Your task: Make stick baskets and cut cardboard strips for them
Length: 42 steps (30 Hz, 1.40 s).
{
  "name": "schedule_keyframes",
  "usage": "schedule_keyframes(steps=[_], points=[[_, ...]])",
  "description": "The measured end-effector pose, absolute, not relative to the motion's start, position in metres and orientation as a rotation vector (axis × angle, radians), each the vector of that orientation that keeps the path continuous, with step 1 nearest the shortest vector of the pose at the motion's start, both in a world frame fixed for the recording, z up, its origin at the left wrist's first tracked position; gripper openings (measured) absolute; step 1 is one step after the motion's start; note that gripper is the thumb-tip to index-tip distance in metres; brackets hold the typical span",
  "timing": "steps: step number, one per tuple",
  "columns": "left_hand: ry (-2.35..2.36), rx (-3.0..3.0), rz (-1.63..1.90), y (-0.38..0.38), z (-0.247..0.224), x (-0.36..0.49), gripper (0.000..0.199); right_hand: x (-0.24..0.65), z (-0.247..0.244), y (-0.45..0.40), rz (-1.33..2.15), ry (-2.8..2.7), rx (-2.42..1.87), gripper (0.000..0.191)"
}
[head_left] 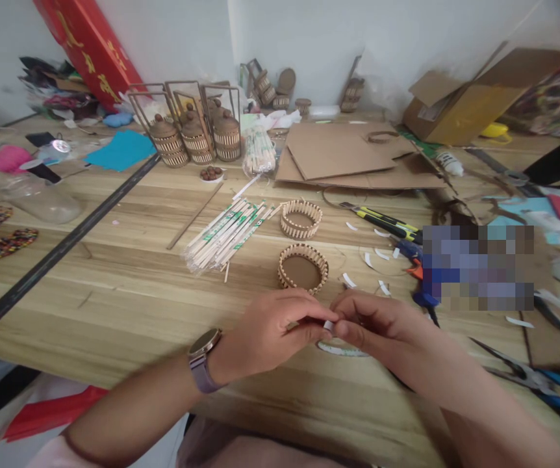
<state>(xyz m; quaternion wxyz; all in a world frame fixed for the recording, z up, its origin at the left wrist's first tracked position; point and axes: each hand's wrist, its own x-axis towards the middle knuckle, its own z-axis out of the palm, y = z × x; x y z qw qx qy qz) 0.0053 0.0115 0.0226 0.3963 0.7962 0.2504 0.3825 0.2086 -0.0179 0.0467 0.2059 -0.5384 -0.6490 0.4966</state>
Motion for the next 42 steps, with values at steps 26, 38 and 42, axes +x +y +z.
schedule_keyframes(steps=[26,38,42], points=[[0.630,2.119,1.010,0.009,0.024,0.005,0.013,0.199,0.059,-0.022,0.933,-1.956,-1.561,0.023],[0.664,1.999,1.036,0.006,0.021,0.007,0.015,0.197,0.048,-0.025,0.780,-1.936,-1.527,0.020],[0.705,2.026,1.017,0.005,0.023,0.007,0.016,0.196,0.048,-0.024,0.768,-1.925,-1.530,0.021]])
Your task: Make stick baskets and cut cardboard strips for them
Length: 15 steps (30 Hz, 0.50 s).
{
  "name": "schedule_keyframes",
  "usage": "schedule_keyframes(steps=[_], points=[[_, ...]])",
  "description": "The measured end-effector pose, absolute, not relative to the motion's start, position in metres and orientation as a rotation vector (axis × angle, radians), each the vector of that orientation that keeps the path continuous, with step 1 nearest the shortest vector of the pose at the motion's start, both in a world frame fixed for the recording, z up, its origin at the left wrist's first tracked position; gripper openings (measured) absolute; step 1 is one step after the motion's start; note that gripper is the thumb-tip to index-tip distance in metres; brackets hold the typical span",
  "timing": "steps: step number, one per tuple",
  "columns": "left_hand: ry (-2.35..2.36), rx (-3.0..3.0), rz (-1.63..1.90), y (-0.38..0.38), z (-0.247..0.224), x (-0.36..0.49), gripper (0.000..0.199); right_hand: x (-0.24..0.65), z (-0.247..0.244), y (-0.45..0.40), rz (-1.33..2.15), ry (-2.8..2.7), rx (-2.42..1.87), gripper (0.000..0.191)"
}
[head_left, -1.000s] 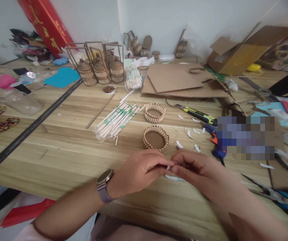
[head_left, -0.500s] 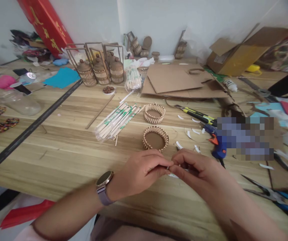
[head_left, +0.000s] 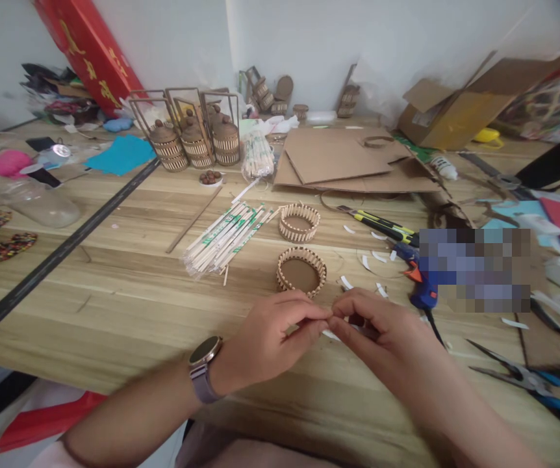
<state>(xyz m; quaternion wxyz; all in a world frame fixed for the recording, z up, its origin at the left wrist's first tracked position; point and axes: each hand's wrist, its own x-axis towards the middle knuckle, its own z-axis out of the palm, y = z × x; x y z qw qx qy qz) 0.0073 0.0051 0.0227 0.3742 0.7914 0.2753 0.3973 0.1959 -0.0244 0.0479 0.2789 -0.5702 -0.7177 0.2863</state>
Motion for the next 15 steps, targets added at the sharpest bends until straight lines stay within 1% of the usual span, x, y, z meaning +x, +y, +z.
schedule_keyframes(steps=[3,7,11,15], points=[[0.727,2.114,1.030,0.003,0.022,0.007,0.022,0.196,0.049,-0.024,0.795,-1.942,-1.507,0.020],[0.727,2.243,1.072,-0.002,0.022,0.006,0.029,0.197,0.055,-0.023,0.921,-1.946,-1.467,0.024],[0.697,2.256,1.177,-0.004,0.024,0.005,0.022,0.198,0.064,-0.023,1.060,-1.877,-1.482,0.026],[0.695,2.242,1.263,-0.005,0.023,0.004,0.021,0.198,0.068,-0.024,1.074,-1.816,-1.468,0.027]])
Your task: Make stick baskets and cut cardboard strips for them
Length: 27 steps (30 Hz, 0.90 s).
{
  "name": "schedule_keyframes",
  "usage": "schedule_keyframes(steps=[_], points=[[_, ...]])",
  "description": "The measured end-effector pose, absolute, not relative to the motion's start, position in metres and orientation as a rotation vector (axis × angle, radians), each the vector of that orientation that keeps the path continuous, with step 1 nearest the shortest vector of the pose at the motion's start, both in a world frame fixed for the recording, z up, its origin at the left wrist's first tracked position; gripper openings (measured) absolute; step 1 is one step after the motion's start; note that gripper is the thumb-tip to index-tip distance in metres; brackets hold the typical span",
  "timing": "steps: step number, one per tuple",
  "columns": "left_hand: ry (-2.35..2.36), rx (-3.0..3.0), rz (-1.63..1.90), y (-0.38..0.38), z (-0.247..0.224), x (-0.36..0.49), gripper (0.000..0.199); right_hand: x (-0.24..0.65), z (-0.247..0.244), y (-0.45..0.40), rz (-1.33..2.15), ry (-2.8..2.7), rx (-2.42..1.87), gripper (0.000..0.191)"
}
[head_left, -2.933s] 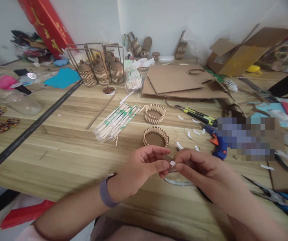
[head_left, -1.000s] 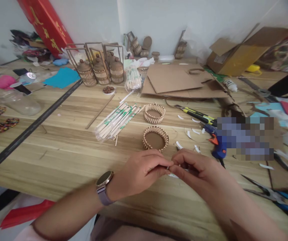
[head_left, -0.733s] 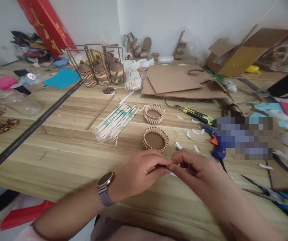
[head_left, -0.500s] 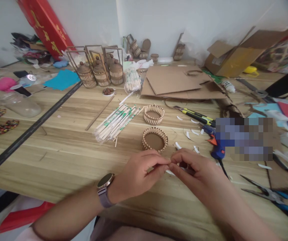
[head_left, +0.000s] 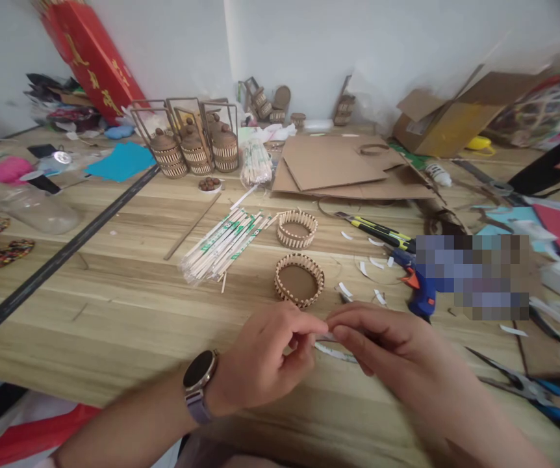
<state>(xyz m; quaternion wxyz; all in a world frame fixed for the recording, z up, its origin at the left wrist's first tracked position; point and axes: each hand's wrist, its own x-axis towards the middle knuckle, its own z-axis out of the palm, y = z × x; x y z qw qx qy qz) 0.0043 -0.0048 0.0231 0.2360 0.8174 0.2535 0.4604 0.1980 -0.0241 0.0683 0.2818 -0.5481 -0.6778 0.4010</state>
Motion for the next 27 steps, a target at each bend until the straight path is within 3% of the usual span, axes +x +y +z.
schedule_keyframes(steps=[8,27], points=[[0.828,2.113,1.234,-0.006,0.021,0.004,0.019,0.198,0.061,-0.028,0.977,-1.727,-1.424,0.018],[0.793,1.801,1.114,-0.005,0.017,0.004,0.022,0.196,0.057,-0.030,0.905,-1.721,-1.475,0.020]])
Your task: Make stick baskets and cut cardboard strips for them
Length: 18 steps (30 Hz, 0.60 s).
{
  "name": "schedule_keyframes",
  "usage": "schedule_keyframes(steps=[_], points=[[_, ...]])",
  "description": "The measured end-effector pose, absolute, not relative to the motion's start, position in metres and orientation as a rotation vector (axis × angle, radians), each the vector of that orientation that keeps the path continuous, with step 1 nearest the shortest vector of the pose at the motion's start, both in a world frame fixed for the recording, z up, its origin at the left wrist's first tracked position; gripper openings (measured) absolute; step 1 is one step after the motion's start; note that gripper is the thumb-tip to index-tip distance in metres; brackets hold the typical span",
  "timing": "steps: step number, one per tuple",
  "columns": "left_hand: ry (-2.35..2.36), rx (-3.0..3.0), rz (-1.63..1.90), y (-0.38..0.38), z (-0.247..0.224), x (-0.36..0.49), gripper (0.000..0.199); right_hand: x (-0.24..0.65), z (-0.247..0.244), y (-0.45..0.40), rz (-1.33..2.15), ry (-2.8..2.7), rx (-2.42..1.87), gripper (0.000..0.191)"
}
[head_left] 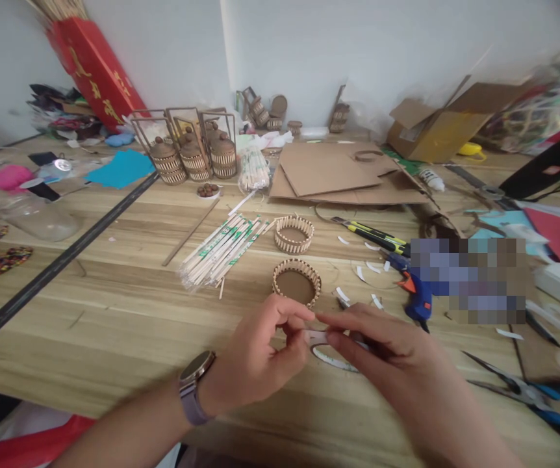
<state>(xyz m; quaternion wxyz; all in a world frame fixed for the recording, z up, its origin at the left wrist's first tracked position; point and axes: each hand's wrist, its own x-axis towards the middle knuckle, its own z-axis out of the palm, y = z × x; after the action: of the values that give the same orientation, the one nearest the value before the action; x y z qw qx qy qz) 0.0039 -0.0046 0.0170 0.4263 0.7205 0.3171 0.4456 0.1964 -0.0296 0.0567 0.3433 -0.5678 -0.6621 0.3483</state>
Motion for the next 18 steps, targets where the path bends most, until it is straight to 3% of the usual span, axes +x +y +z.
schedule_keyframes(steps=[10,15,18], points=[[0.753,1.761,1.055,-0.002,0.020,0.002,0.017,0.199,0.051,-0.028,0.763,-1.917,-1.475,0.021],[0.825,1.960,0.944,0.005,0.029,0.001,0.024,0.202,0.047,-0.032,0.581,-2.008,-1.447,0.020],[0.793,2.109,0.914,0.007,0.035,0.002,0.017,0.201,0.045,-0.033,0.461,-2.078,-1.388,0.021]])
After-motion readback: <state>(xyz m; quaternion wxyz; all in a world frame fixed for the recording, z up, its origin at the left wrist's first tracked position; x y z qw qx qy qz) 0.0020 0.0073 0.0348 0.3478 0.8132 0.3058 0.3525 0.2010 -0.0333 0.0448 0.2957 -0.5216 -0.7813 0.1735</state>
